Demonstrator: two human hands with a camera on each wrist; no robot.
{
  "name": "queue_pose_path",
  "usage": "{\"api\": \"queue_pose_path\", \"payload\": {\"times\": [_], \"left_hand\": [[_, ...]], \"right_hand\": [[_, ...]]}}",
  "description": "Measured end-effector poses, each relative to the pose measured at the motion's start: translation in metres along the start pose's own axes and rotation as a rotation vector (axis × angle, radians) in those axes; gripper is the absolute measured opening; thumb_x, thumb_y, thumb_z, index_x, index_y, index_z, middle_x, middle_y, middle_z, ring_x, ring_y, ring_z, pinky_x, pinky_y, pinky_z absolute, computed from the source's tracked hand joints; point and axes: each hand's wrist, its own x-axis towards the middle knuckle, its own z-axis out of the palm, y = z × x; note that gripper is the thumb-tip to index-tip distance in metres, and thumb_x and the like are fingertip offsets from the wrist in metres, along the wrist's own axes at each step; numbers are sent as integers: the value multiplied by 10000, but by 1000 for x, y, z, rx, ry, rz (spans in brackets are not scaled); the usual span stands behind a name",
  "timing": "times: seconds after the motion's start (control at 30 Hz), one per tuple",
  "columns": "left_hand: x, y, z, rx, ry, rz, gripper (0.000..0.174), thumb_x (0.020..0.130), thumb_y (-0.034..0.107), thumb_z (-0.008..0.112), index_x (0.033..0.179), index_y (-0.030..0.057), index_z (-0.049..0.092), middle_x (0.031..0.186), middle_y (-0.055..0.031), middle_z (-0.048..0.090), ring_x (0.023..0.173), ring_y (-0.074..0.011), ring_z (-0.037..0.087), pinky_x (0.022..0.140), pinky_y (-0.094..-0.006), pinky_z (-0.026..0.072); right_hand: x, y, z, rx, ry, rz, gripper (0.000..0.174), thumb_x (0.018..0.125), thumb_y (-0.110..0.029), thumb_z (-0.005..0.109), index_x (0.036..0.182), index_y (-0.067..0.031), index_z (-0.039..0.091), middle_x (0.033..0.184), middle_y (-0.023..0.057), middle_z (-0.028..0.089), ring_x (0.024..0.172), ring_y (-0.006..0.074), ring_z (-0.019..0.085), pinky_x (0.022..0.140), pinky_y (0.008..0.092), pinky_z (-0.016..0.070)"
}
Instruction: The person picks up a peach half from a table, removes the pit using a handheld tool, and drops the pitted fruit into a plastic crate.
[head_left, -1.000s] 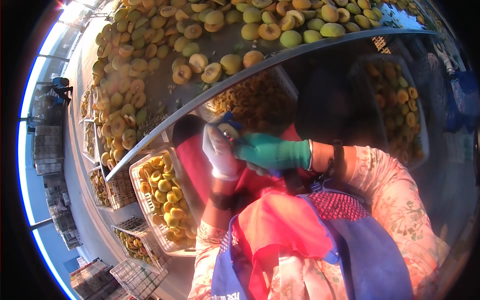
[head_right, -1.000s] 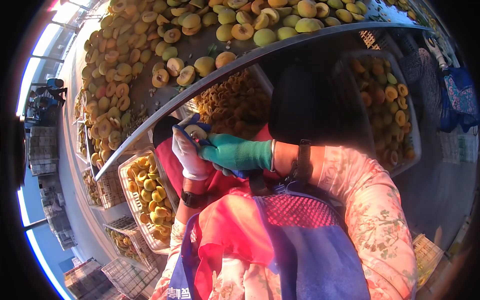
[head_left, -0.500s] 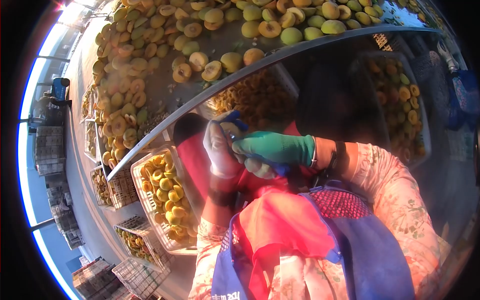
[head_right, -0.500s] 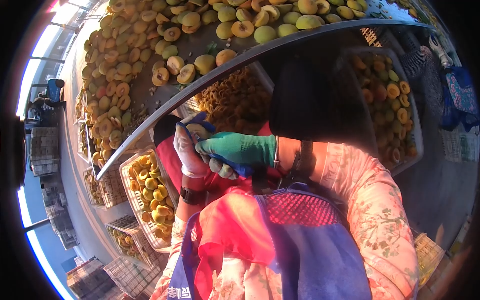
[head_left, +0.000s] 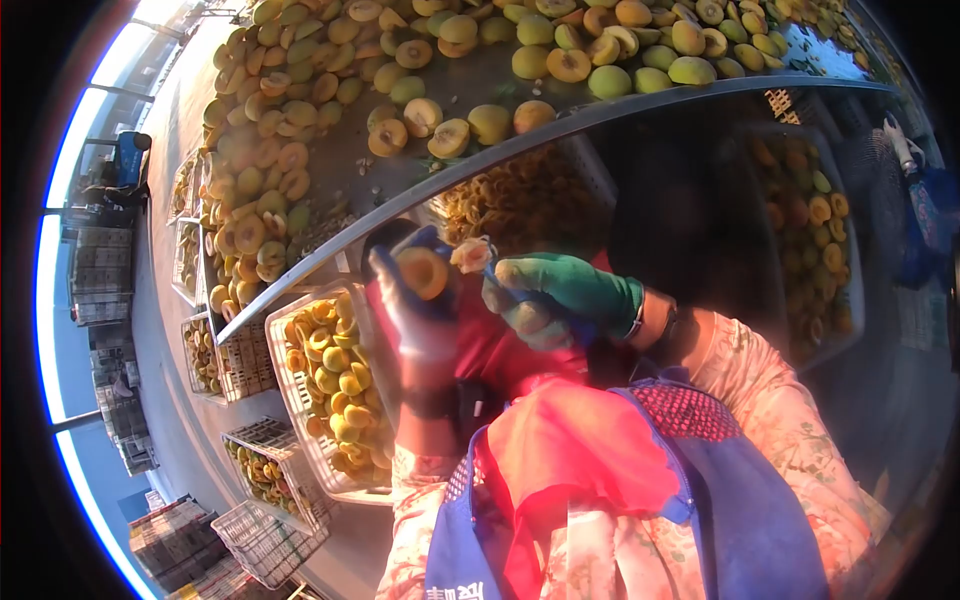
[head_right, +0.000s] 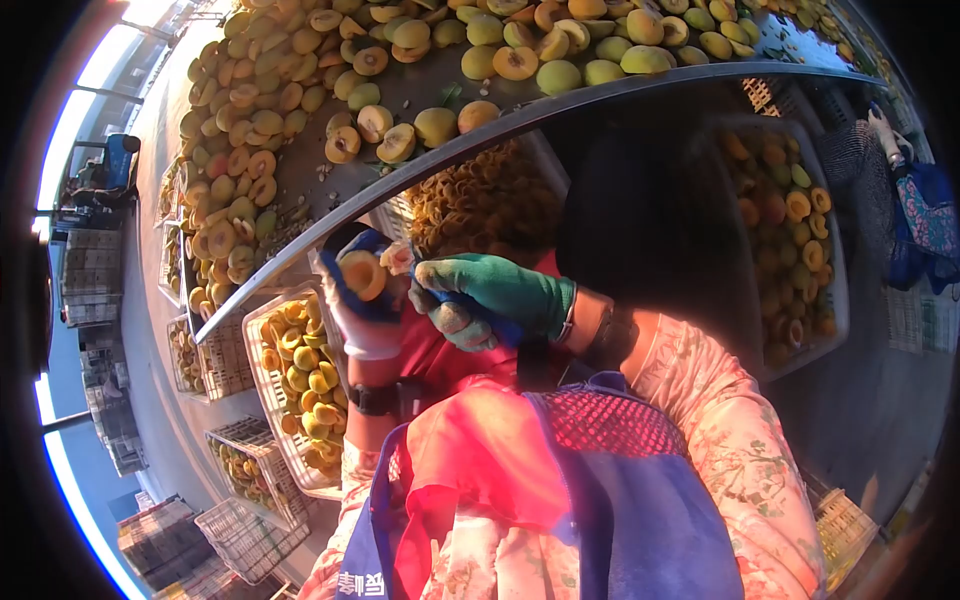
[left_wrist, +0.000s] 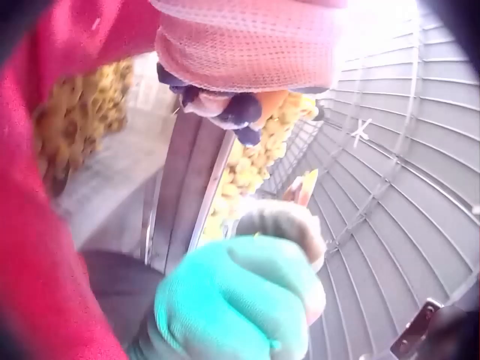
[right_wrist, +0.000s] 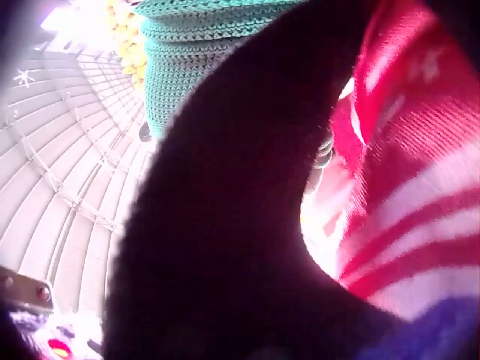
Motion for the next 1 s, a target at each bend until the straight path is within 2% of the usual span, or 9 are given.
{"api": "queue_pose_path", "payload": {"times": [0.1,0.13,0.2,0.23,0.33,0.63,0.73,0.87,1.0], "left_hand": [[-6,51,-68,194,139,191,611,1018,607,413,1143,70,675,826,-69,699,479,-115,503,368,-239,313],[-19,73,-93,259,166,152,580,1053,534,402,1177,29,659,877,-60,691,803,-154,637,694,-254,516],[-33,101,-134,656,279,279,490,1037,409,524,1295,-3,590,1104,-114,659,980,-192,630,855,-311,529],[-30,113,-162,1227,309,454,542,1003,366,590,1368,-30,535,1272,-179,594,1144,-286,591,1017,-385,470],[-19,136,-148,1652,456,541,593,971,350,631,1422,-10,496,1330,-235,572,1250,-351,546,1079,-426,412],[163,102,44,1825,-169,592,752,831,368,730,1453,43,460,1330,-245,599,1244,-378,573,1032,-422,461],[190,95,58,1849,-311,601,723,772,298,773,1391,27,516,1274,-217,630,1194,-366,597,1018,-409,474],[178,102,32,1625,-333,726,720,674,134,842,1336,21,582,1257,-165,644,1163,-279,625,1000,-368,490],[91,120,37,1402,-534,438,803,641,41,846,1390,31,557,1266,-107,637,1184,-161,581,1016,-314,467]], "right_hand": [[7,-19,-24,-476,106,39,283,1029,-356,519,1009,-75,549,662,-2,503,498,102,470,438,248,392],[17,-16,-39,-794,224,-21,281,1015,-289,477,1065,-21,544,696,102,609,518,213,606,500,371,513],[24,-8,-53,-1315,363,-20,342,974,-312,517,1078,7,585,772,158,665,602,289,659,588,422,545],[25,-2,-60,-1574,440,-22,374,954,-323,538,1084,21,605,809,186,693,643,327,685,632,448,561],[35,16,-92,-1925,395,107,412,904,-338,561,1051,30,674,907,222,715,783,400,702,758,490,552],[31,16,-106,-1677,492,-52,343,920,-322,560,970,-27,727,898,235,709,806,418,687,765,503,544],[36,29,-128,-2258,187,105,324,933,-296,570,1001,1,682,831,246,690,775,423,681,728,501,536],[31,-2,-91,-1482,492,-197,360,954,-325,612,1060,18,635,802,236,682,771,407,685,697,486,533],[29,-21,-49,-1276,508,-653,362,971,-317,636,1102,19,604,797,227,676,770,387,689,687,451,537]]}}
